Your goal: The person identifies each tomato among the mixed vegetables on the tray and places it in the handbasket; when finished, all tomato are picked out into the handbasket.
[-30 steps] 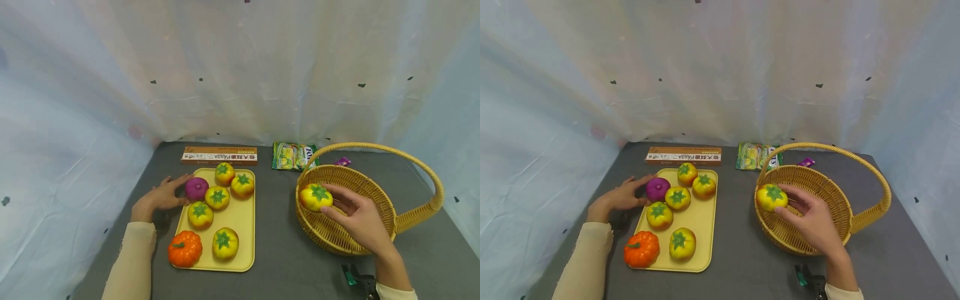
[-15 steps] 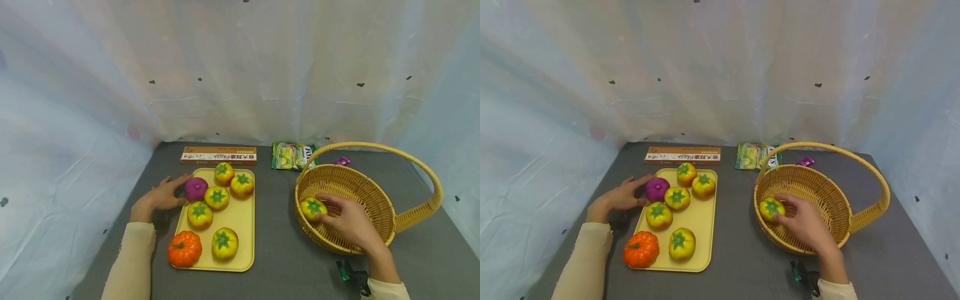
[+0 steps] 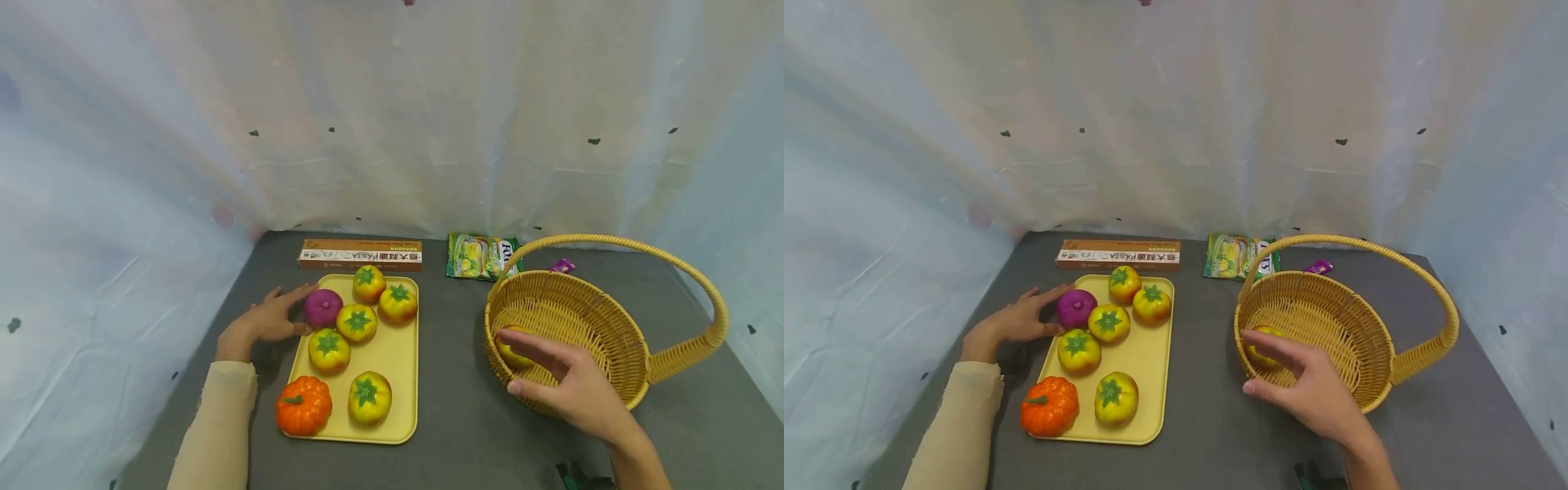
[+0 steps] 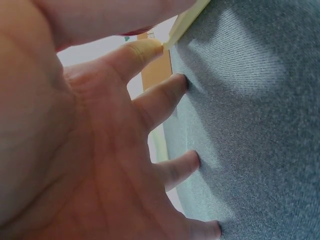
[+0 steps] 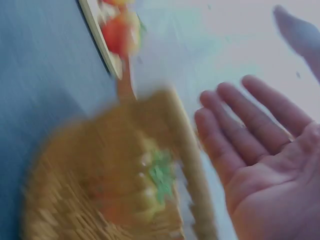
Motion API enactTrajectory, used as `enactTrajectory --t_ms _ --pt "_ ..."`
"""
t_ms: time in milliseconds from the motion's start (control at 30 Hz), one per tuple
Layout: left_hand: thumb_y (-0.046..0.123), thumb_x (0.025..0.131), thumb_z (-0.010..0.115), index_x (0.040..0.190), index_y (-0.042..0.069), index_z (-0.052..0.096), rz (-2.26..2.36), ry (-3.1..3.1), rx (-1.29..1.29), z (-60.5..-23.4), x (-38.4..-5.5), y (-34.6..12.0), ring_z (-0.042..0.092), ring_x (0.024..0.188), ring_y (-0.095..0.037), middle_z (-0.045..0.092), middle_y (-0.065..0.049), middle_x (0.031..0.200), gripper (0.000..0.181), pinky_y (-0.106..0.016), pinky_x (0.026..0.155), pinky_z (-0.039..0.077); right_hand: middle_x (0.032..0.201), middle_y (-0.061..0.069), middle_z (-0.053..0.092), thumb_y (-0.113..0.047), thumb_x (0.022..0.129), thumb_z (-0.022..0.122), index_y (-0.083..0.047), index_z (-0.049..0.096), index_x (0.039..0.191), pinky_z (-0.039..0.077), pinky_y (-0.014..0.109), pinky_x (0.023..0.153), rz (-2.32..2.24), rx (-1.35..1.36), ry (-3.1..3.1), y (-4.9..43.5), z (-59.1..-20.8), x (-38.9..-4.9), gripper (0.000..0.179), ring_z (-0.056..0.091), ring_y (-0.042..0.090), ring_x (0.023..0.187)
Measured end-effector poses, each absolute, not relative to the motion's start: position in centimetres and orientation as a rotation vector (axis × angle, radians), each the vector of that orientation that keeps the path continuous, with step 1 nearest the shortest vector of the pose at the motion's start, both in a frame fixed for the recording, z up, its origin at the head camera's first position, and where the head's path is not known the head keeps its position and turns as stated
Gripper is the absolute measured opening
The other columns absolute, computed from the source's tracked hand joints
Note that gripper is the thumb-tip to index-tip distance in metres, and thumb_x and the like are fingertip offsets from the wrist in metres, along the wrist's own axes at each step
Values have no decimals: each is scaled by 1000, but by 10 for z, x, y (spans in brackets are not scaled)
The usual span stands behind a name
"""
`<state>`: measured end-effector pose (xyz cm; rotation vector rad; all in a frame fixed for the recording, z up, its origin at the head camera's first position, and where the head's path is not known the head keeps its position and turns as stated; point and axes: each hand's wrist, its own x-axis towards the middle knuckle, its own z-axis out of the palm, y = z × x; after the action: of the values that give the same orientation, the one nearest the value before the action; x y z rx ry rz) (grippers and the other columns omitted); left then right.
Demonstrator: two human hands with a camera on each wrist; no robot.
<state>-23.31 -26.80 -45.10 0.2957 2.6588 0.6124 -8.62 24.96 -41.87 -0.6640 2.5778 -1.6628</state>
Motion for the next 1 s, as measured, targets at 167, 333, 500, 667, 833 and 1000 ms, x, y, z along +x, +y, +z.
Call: enactTrajectory --t_ms 167,333,500,667,833,1000 --pt "33 96 81 174 28 32 600 2660 287 -449 -233 -269 5 162 -65 27 -21 180 92 -96 114 4 153 4 69 1 93 84 -15 65 153 54 26 115 -1727 -789 2310 216 -430 -82 66 65 13 141" --pt "34 96 81 174 29 31 604 2658 286 -450 -233 -269 5 163 -64 27 -20 180 93 -96 115 4 152 4 70 -11 94 87 -20 66 152 56 34 116 -1655 -822 2194 177 -442 -85 62 67 18 139" --pt "36 96 82 174 31 32 626 2657 288 -450 -233 -269 6 164 -63 28 -18 181 93 -95 116 4 140 7 77 -29 93 90 -21 70 148 61 37 107 -1523 -891 2222 142 -454 -90 59 77 23 124" --pt "36 95 83 174 31 32 629 2652 296 -451 -235 -267 5 164 -63 28 -19 180 94 -95 116 4 137 -8 77 -47 91 89 -26 72 145 62 35 105 -1322 -940 2439 113 -462 -94 60 75 13 123" --pt "35 95 83 174 32 32 624 2656 295 -451 -235 -268 5 164 -62 27 -18 181 94 -95 116 4 145 -7 73 -41 89 93 -21 71 146 58 39 114 -1338 -994 2485 83 -465 -101 64 69 14 134" --pt "35 96 83 174 31 32 629 2659 288 -451 -234 -270 6 164 -62 26 -18 181 93 -95 116 4 145 -6 73 -30 88 94 -17 71 144 52 39 121 -1319 -1043 2513 65 -466 -103 62 66 14 138"
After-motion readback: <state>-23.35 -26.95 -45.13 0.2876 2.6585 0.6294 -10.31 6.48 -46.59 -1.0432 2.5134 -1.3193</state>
